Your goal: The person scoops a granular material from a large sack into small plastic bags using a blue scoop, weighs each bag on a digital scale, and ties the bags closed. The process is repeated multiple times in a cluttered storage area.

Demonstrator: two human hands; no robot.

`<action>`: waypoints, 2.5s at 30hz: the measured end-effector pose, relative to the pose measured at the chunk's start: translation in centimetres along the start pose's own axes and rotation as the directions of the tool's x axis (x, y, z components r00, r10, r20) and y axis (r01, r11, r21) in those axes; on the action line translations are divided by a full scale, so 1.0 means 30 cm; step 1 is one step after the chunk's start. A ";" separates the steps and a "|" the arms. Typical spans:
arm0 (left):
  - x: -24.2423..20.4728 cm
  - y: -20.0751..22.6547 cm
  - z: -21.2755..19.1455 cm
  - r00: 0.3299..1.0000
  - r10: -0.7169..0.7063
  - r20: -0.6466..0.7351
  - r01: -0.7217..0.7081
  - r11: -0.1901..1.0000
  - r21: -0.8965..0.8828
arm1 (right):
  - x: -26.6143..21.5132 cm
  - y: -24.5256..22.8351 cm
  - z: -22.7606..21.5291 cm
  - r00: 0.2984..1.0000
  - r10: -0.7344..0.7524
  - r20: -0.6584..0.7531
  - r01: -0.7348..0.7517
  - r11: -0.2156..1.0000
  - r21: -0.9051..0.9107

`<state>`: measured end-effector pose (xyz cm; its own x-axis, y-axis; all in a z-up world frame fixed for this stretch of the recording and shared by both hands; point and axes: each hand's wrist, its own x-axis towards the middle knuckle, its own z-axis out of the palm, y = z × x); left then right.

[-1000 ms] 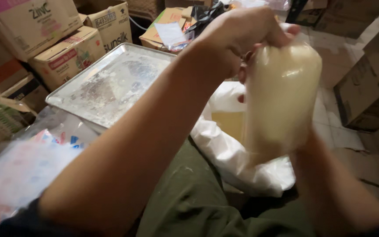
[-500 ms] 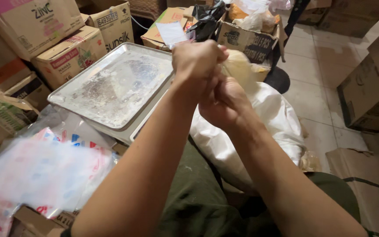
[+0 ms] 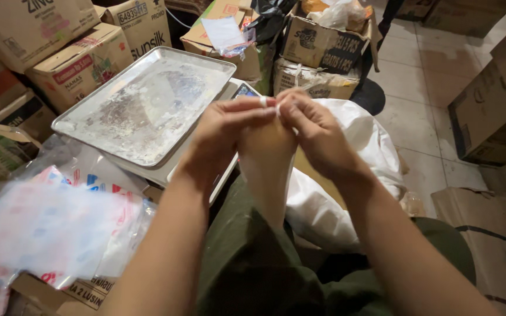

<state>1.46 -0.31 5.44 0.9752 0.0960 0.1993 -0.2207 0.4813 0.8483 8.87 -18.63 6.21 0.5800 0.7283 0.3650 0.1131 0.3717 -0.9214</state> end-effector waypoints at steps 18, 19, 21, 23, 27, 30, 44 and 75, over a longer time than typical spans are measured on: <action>-0.110 -0.179 0.076 0.769 0.621 -0.152 -0.077 0.326 0.942 | -0.040 0.316 0.071 0.801 0.087 -0.592 -0.115 0.993 -0.009; -0.108 -0.178 0.078 0.784 0.610 -0.120 -0.051 0.256 0.965 | -0.039 0.305 0.083 0.806 0.046 -0.591 -0.061 0.998 -0.005; -0.112 -0.171 0.078 0.813 0.579 -0.062 0.000 0.107 0.994 | -0.044 0.283 0.104 0.789 0.023 -0.614 -0.219 0.944 -0.247; -0.119 -0.158 0.077 0.829 0.558 0.026 -0.052 0.029 0.998 | -0.042 0.264 0.121 0.790 -0.035 -0.612 -0.283 0.865 -0.414; -0.111 -0.116 0.065 0.912 0.409 0.020 -0.018 -0.010 1.000 | -0.026 0.254 0.129 0.799 -0.028 -0.601 -0.275 0.871 -0.407; -0.109 -0.087 0.043 0.937 0.349 -0.004 -0.024 0.075 0.997 | -0.026 0.258 0.110 0.835 -0.083 -0.544 -0.226 0.850 -0.477; -0.055 -0.121 0.006 0.893 0.413 -0.181 -0.009 0.417 0.909 | -0.034 0.271 0.084 0.853 0.191 -0.485 -0.233 0.972 -0.027; 0.063 -0.131 -0.144 0.962 -0.171 -0.213 0.250 0.866 0.433 | 0.069 0.061 -0.117 0.969 0.140 0.203 0.060 0.665 -0.744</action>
<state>4.22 1.75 0.36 0.9789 0.1957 -0.0582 0.0467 0.0632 0.9969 13.10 -18.48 4.81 0.4142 0.8747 0.2517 0.7101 -0.1376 -0.6905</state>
